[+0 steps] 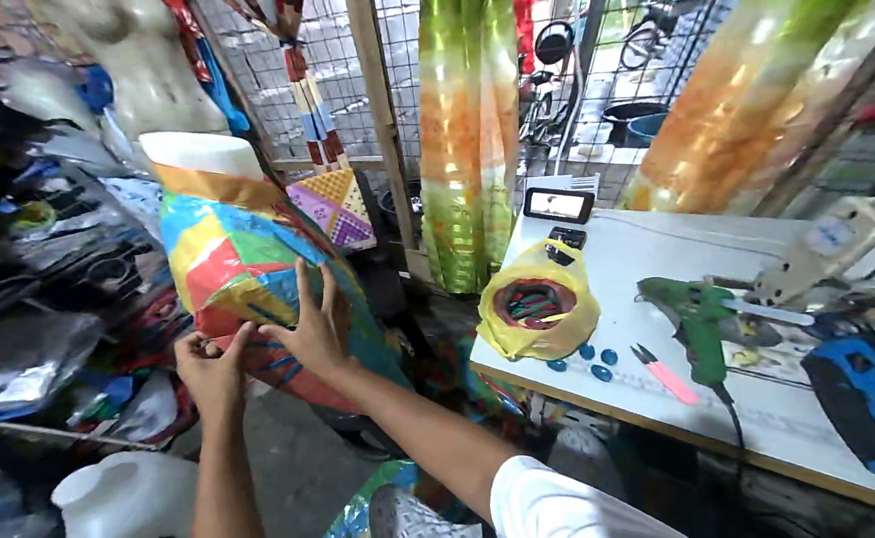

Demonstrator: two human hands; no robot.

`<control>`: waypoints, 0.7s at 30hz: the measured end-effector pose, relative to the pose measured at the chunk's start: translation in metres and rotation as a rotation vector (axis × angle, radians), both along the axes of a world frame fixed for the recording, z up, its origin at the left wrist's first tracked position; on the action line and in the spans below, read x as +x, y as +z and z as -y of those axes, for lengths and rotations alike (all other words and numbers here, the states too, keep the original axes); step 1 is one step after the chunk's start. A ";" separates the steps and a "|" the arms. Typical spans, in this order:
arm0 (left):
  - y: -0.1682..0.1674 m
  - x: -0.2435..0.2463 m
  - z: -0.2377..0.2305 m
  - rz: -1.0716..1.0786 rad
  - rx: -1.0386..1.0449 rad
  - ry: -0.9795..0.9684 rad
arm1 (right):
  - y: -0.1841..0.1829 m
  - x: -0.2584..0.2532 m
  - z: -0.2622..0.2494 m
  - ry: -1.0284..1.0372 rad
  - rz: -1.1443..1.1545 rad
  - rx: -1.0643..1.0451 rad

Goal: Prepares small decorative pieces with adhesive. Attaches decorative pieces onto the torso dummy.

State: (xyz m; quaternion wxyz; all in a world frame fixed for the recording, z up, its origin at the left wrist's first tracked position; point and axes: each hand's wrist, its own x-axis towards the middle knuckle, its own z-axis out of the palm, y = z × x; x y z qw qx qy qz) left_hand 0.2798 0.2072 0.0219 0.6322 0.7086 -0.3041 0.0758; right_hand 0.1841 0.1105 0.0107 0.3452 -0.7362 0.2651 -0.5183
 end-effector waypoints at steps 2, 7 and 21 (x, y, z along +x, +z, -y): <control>0.000 0.000 0.001 -0.020 -0.005 0.011 | 0.001 0.002 -0.002 -0.004 -0.033 0.019; 0.001 0.000 0.003 -0.004 -0.038 0.028 | -0.003 0.004 -0.001 -0.031 -0.052 -0.006; -0.001 0.006 0.003 -0.064 -0.030 0.019 | -0.001 0.010 -0.005 -0.035 -0.006 -0.016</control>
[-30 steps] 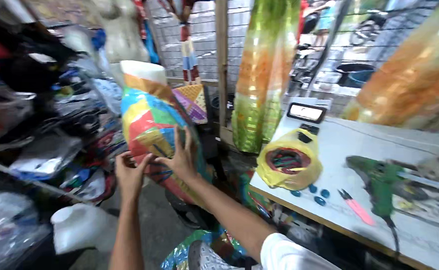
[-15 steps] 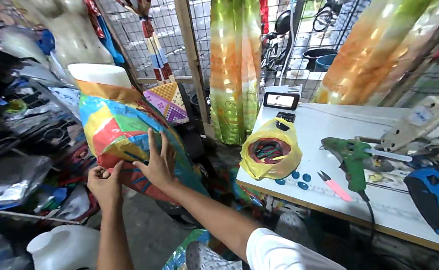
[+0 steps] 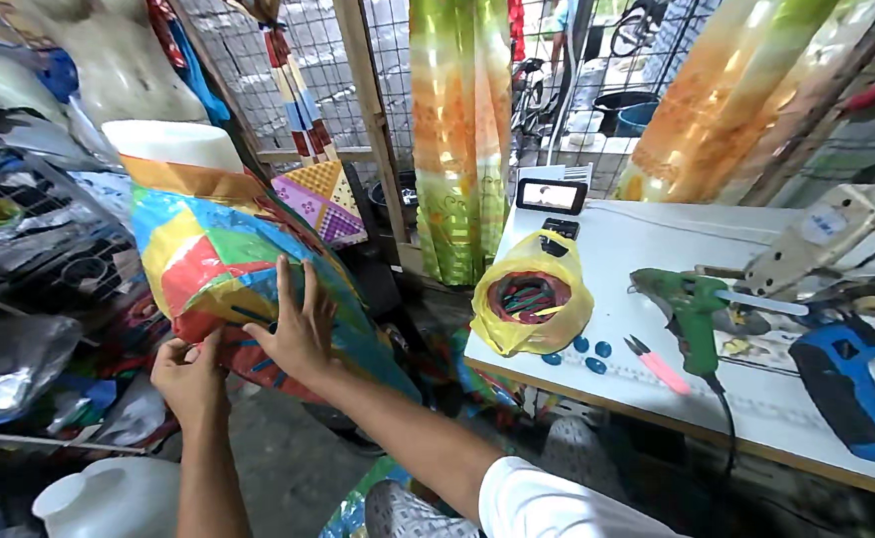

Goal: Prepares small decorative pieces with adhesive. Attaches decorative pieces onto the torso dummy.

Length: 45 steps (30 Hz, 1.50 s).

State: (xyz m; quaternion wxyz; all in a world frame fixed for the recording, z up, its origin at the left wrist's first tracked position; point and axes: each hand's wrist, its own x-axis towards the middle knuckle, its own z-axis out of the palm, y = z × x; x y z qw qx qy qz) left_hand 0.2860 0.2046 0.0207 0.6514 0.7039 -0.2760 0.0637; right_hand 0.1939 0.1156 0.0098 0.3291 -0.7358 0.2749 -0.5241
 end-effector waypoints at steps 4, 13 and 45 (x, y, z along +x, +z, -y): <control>-0.002 0.003 0.001 0.008 -0.026 0.002 | -0.004 0.000 0.004 -0.039 0.008 -0.078; -0.001 -0.006 -0.006 0.066 0.082 0.065 | -0.020 -0.058 0.001 0.048 0.196 -0.193; -0.083 -0.099 0.014 0.410 0.034 0.443 | -0.289 -0.382 -0.039 0.280 -0.826 0.556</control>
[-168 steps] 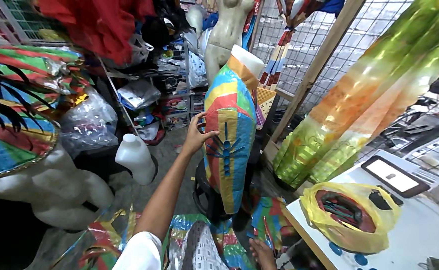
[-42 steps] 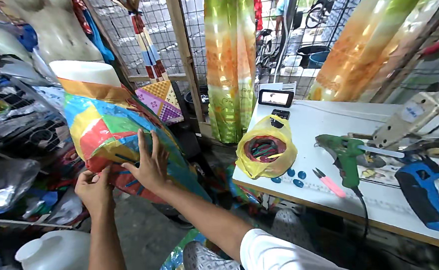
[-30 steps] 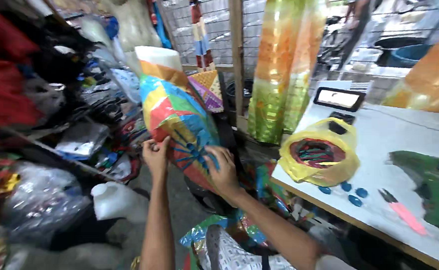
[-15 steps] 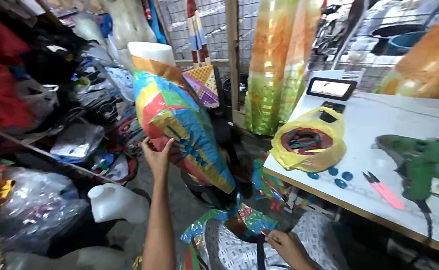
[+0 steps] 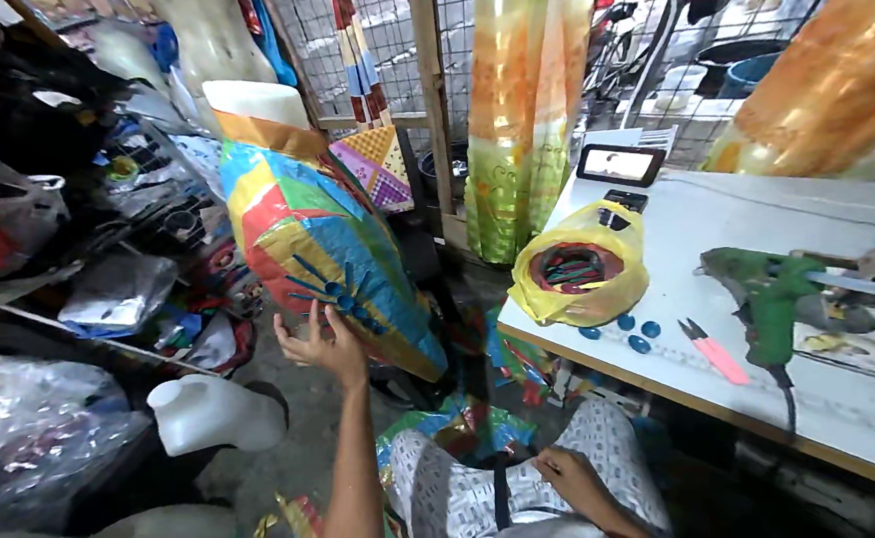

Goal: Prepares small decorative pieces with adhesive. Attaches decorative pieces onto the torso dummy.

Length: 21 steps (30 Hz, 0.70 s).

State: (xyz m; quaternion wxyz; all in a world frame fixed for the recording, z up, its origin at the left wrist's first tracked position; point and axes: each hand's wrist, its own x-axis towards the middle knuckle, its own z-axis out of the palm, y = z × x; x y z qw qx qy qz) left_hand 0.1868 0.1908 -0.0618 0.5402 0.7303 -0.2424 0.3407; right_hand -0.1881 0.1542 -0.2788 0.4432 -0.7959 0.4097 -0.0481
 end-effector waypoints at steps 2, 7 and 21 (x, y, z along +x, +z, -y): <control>-0.001 0.001 0.006 -0.009 0.025 -0.026 | 0.000 -0.003 0.000 0.009 -0.009 0.005; 0.003 0.001 0.020 0.000 0.036 -0.083 | 0.014 -0.013 -0.002 -0.035 -0.019 0.040; 0.007 -0.035 0.007 -0.129 -0.046 -0.091 | 0.224 0.008 0.141 -0.364 0.294 -0.650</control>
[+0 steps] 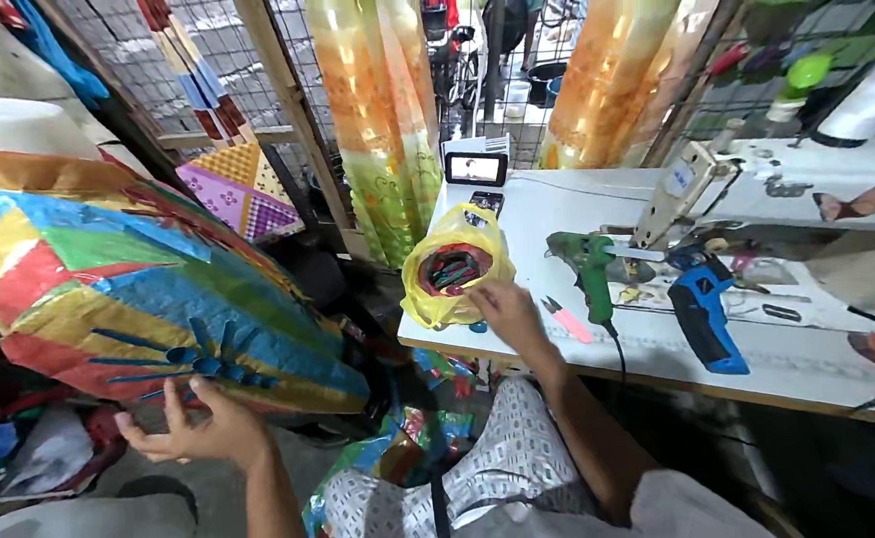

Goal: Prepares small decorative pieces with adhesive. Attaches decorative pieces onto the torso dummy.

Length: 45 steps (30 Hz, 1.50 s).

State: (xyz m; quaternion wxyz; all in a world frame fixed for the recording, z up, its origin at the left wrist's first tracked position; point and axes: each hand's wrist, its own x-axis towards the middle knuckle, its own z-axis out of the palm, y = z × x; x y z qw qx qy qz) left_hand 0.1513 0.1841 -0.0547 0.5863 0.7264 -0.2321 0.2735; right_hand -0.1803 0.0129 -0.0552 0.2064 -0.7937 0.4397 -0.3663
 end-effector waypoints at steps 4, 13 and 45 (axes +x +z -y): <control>-0.023 -0.029 -0.018 0.017 0.087 -0.128 | 0.011 0.026 0.078 0.185 -0.412 -0.010; -0.083 -0.055 -0.056 -0.156 0.180 -0.151 | 0.009 0.069 0.103 0.244 -0.741 -0.126; -0.128 -0.123 -0.064 -0.333 0.239 -0.451 | 0.016 0.069 0.123 0.230 -0.798 0.112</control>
